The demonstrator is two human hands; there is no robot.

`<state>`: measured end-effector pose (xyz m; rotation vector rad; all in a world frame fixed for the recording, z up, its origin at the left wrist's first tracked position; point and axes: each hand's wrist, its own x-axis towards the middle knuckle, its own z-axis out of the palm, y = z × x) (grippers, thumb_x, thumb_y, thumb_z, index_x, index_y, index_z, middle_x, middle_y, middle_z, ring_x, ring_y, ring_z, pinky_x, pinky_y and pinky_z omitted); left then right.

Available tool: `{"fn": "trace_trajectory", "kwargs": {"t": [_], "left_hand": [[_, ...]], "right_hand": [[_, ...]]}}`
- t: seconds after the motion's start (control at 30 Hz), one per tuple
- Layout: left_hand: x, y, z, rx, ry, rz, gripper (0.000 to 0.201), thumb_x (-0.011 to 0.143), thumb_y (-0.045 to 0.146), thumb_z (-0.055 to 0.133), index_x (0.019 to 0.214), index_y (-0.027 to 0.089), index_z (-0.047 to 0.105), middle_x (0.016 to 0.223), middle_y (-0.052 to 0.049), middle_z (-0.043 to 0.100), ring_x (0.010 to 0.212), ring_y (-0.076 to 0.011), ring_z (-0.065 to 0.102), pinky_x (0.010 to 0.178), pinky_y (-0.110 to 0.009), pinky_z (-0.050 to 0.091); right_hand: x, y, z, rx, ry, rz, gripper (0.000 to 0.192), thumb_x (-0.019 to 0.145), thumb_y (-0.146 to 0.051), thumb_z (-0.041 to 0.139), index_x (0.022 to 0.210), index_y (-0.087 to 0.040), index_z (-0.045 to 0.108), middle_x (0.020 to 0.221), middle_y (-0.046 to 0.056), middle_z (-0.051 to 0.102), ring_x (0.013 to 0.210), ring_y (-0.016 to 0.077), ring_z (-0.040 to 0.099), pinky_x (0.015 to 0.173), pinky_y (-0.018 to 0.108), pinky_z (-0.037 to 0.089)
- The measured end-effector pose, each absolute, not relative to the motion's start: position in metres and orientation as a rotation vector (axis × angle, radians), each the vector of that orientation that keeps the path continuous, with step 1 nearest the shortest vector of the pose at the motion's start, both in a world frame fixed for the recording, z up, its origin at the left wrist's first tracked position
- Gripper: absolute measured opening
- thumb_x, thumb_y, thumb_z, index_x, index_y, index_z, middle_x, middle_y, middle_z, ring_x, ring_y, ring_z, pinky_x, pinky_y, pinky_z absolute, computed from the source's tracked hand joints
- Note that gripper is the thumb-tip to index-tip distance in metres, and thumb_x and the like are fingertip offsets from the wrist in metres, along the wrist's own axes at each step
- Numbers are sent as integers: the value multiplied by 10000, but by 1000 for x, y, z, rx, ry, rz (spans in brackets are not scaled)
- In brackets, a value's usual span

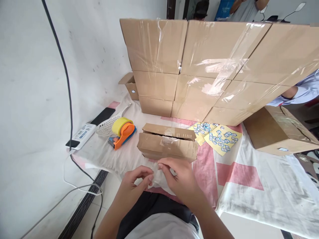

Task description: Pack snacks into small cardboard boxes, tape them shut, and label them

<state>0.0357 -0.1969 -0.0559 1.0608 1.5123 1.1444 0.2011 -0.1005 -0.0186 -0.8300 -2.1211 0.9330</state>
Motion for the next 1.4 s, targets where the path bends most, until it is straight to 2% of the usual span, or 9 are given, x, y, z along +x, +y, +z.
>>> {"fn": "trace_trajectory", "kwargs": {"t": [0.2,0.4,0.57,0.67,0.77,0.97,1.17,1.3,1.4], "left_hand": [[56,-161,-32,1185,1468,1430,299,963,391,577,766,181,658,687,6,607,663,-114,514,638,-223,404],[65,-146,-38,1110,1429,1747,222,914,365,687,1066,203,686,765,11,617,677,-118,543,634,-219,446],[52,-146,-33,1256,1470,1879,177,958,314,639,1094,230,715,796,3,619,701,-118,541,646,-223,437],[41,-143,-22,1330,1558,1781,139,961,306,633,950,216,739,719,12,586,647,-108,488,612,-228,389],[34,-140,-16,1293,1543,1642,251,963,341,625,782,190,711,669,5,584,623,-107,473,597,-241,358],[36,-135,-17,828,1219,1635,344,905,442,680,698,174,621,562,34,488,547,-82,380,523,-220,273],[46,-129,-13,492,1133,1711,368,795,419,770,659,167,539,578,70,375,518,-50,261,489,-195,218],[51,-132,-20,466,1193,1777,365,787,395,750,640,179,494,573,73,340,509,-55,230,476,-207,191],[50,-136,-31,607,1294,1773,444,879,415,660,581,190,421,536,62,288,516,-78,247,489,-231,216]], "right_hand": [[208,-60,35,-822,-2137,845,130,962,-210,624,915,-240,742,792,0,747,682,135,685,592,225,502],[199,-35,55,-773,-2020,1112,148,942,-259,662,817,-202,717,679,-20,667,536,90,581,518,200,469],[197,-33,52,-654,-2034,1169,144,954,-225,634,846,-209,728,742,-12,711,585,95,613,564,204,496],[196,-34,51,-588,-2103,1110,182,950,-140,595,864,-218,734,804,-14,743,654,98,660,600,197,505],[197,-33,50,-519,-2143,987,205,942,-88,588,911,-232,730,842,-27,760,718,92,688,632,184,509],[201,-24,35,-162,-2191,697,270,947,-29,586,1067,-234,714,941,18,773,836,137,714,739,267,551],[206,-21,26,98,-2070,411,323,921,-11,614,1175,-192,699,941,81,791,821,199,749,620,310,557],[212,-20,29,38,-2098,471,469,898,-2,617,1274,-276,673,973,51,800,826,207,759,634,325,579],[213,-21,32,-147,-2107,580,439,897,-5,615,1203,-304,711,953,18,799,815,187,756,676,311,587]]}}
